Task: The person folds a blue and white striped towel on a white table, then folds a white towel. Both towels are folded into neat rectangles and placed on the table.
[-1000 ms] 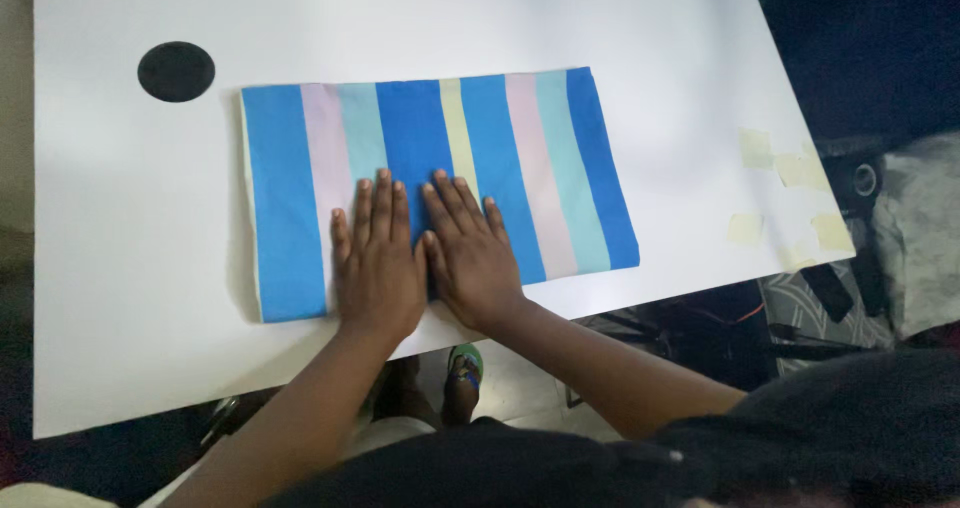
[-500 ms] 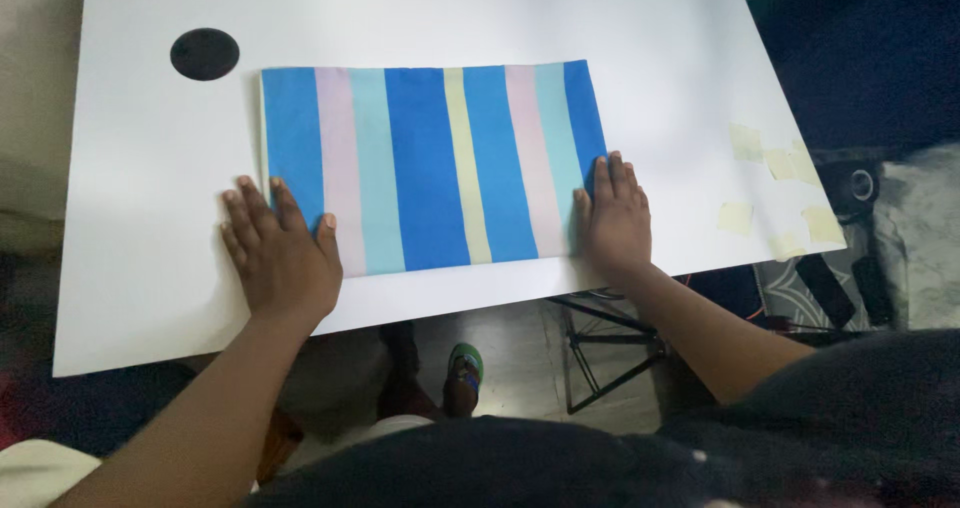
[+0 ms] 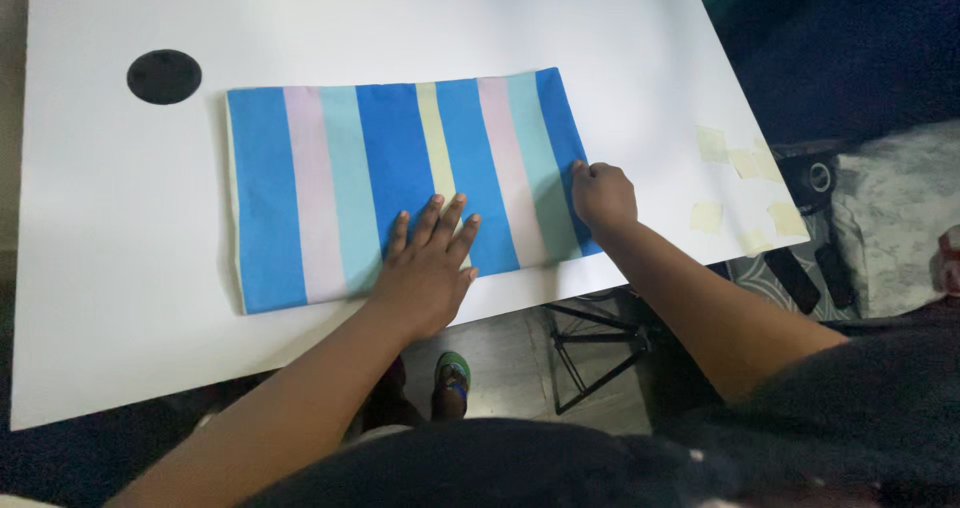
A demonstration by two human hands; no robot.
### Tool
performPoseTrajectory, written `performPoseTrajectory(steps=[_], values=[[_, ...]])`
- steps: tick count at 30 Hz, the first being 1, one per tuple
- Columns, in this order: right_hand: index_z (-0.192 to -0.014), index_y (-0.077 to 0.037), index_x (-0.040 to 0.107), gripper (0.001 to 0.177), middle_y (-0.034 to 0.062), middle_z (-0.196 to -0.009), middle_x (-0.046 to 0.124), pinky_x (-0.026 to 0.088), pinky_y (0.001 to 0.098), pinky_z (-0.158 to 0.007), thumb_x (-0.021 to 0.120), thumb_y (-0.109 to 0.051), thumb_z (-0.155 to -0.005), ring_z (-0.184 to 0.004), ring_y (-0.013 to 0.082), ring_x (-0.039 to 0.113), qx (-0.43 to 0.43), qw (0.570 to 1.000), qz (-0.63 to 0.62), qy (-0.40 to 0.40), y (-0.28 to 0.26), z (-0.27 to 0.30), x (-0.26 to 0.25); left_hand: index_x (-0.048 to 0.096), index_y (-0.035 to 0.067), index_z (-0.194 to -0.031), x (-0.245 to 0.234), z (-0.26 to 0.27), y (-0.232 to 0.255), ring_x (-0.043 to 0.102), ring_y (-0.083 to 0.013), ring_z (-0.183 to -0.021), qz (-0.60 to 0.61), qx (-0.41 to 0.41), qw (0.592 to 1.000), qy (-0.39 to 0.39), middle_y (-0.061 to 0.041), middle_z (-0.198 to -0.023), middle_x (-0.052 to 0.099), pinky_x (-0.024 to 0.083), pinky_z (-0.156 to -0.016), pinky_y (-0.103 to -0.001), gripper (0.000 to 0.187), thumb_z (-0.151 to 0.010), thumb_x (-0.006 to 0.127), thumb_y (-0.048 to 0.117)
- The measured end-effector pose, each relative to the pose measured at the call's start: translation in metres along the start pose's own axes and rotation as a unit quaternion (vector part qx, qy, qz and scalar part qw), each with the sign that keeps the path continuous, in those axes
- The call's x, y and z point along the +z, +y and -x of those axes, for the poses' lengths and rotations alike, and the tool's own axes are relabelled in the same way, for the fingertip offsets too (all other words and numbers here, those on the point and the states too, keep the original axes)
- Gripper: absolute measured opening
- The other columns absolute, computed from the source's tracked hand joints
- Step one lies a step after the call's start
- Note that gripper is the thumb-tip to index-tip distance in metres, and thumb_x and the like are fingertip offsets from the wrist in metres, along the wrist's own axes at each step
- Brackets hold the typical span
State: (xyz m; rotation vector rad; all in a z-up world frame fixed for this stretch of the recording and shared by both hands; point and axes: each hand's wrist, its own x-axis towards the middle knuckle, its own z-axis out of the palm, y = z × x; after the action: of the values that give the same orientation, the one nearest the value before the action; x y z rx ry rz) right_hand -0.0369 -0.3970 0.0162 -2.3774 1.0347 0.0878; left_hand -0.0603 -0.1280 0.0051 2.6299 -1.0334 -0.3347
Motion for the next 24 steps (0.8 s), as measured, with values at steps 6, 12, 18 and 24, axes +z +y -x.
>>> performPoseTrajectory(steps=[6, 12, 18, 24], values=[[-0.129, -0.002, 0.063, 0.043, 0.0181, -0.115, 0.071, 0.057, 0.0482, -0.092, 0.051, -0.034, -0.102, -0.107, 0.0334, 0.071, 0.059, 0.962, -0.260, -0.058, -0.002, -0.008, 0.007, 0.055, 0.018, -0.142, 0.009, -0.009, -0.018, 0.020, -0.0268, -0.154, 0.130, -0.014, 0.991, 0.034, -0.005, -0.166, 0.029, 0.011, -0.121, -0.059, 0.052, -0.096, 0.053, 0.042], [-0.147, -0.006, 0.044, 0.061, 0.0227, -0.137, 0.059, 0.058, 0.0564, -0.095, 0.062, -0.023, -0.091, -0.117, 0.0361, 0.066, 0.071, 0.851, -0.457, -0.248, -0.035, 0.001, -0.027, 0.078, 0.016, -0.114, 0.006, -0.041, -0.027, 0.049, -0.0271, -0.140, 0.267, -0.060, 0.958, 0.091, -0.006, -0.146, 0.061, 0.035, -0.114, -0.046, 0.033, -0.095, 0.054, 0.029], [-0.157, -0.017, 0.032, 0.076, 0.0199, -0.136, 0.055, 0.060, 0.0483, -0.098, 0.060, -0.013, -0.087, -0.115, 0.0342, 0.065, -0.119, 0.910, -0.327, -0.226, -0.095, 0.040, -0.039, 0.072, 0.013, -0.124, -0.002, -0.037, -0.042, 0.072, -0.0230, -0.104, 0.439, -0.225, 0.867, 0.071, -0.010, -0.117, 0.078, 0.054, -0.093, -0.036, 0.039, -0.102, 0.048, 0.035], [-0.155, -0.009, 0.034, 0.075, 0.0212, -0.135, 0.063, 0.053, 0.0403, -0.104, 0.065, -0.012, -0.087, -0.120, 0.0327, 0.067, -0.272, 0.907, -0.187, -0.262, -0.164, 0.086, 0.019, 0.058, 0.017, -0.136, -0.035, -0.021, -0.101, 0.070, -0.0234, -0.097, 0.655, -0.341, 0.673, 0.039, -0.010, -0.117, 0.072, 0.057, -0.084, -0.046, 0.060, -0.102, 0.028, 0.057]])
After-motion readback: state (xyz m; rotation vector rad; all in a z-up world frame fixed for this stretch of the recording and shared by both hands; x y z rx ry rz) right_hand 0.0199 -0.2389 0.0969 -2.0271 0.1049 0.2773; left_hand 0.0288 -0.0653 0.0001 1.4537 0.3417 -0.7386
